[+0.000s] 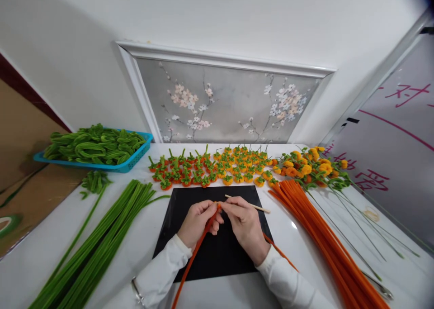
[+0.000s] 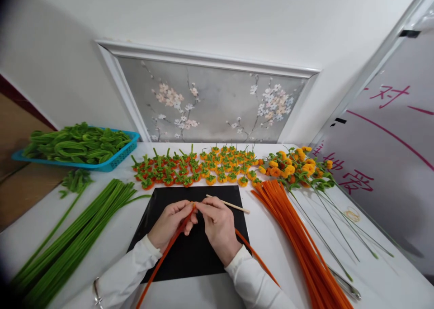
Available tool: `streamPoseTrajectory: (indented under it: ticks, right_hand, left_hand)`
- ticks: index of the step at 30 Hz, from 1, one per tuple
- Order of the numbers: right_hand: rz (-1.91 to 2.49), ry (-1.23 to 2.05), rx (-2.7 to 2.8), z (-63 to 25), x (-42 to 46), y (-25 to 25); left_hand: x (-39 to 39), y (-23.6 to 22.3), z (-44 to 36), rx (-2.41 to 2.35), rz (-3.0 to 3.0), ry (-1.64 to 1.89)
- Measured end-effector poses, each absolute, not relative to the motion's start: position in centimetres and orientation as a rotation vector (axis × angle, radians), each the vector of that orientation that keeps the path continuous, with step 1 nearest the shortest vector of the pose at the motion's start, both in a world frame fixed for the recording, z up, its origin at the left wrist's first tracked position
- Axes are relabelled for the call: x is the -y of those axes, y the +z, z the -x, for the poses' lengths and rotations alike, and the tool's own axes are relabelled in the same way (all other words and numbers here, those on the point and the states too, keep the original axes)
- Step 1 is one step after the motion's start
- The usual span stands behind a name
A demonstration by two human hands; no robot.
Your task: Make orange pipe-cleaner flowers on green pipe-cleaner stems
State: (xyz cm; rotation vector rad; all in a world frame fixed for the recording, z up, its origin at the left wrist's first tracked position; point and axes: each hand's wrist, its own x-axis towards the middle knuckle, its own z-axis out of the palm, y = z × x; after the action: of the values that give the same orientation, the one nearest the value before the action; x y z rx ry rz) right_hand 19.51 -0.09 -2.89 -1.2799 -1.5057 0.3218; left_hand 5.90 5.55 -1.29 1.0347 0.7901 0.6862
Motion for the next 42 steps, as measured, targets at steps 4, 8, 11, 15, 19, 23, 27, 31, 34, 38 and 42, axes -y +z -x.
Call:
streamPoseTrajectory:
  ticks: [4, 8, 11, 15, 19, 23, 27, 31, 34, 38, 42]
  right_hand:
    - [1.346, -0.05, 1.77, -19.7, 0.6, -2.9]
    - [1.407, -0.228, 1.948, -19.8, 0.9, -2.5]
    - [1.462, -0.279, 2.001, -19.7, 0.9, -2.3]
    - [1.472, -0.225, 1.935, -19.7, 1.0, -2.0]
    - [1.375, -0.034, 1.783, -20.0, 1.0, -2.0]
    - [1.362, 0.133, 1.72, -20.5, 1.0, -1.7]
    - [1.43, 0.105, 1.916, -21.0, 1.0, -1.0]
    - [1.47, -0.08, 2.169, -21.2, 1.0, -0.8]
    - [1.494, -0.111, 2.219, -21.2, 0.9, -1.0]
    - [1.537, -0.106, 2.229, -21.2, 0.8, -1.2]
    - [1.55, -0.169, 2.202, -21.5, 0.5, -1.5]
  left_hand:
    - [-5.7, -1.5, -5.8, -0.791, -0.934, 0.66]
    - [-5.7, -1.3, -5.6, -0.775, -0.88, 0.657]
    - [-5.7, -0.9, -5.5, -0.731, -0.906, 0.635]
    - [-5.7, -0.8, -5.3, -0.681, -1.025, 0.612]
    - [-5.8, -1.0, -5.1, -0.649, -1.066, 0.561]
    - [-6.0, -1.1, -5.0, -0.659, -1.128, 0.543]
    - [-6.2, -1.1, -5.1, -0.689, -1.314, 0.554]
    - [-6.3, -1.5, -5.2, -0.678, -1.395, 0.536]
    - [-6.4, -1.7, -5.2, -0.681, -1.421, 0.518]
    - [-6.4, -1.8, -5.1, -0.685, -1.437, 0.512]
    - [-6.3, -1.8, -5.1, -0.694, -1.432, 0.526]
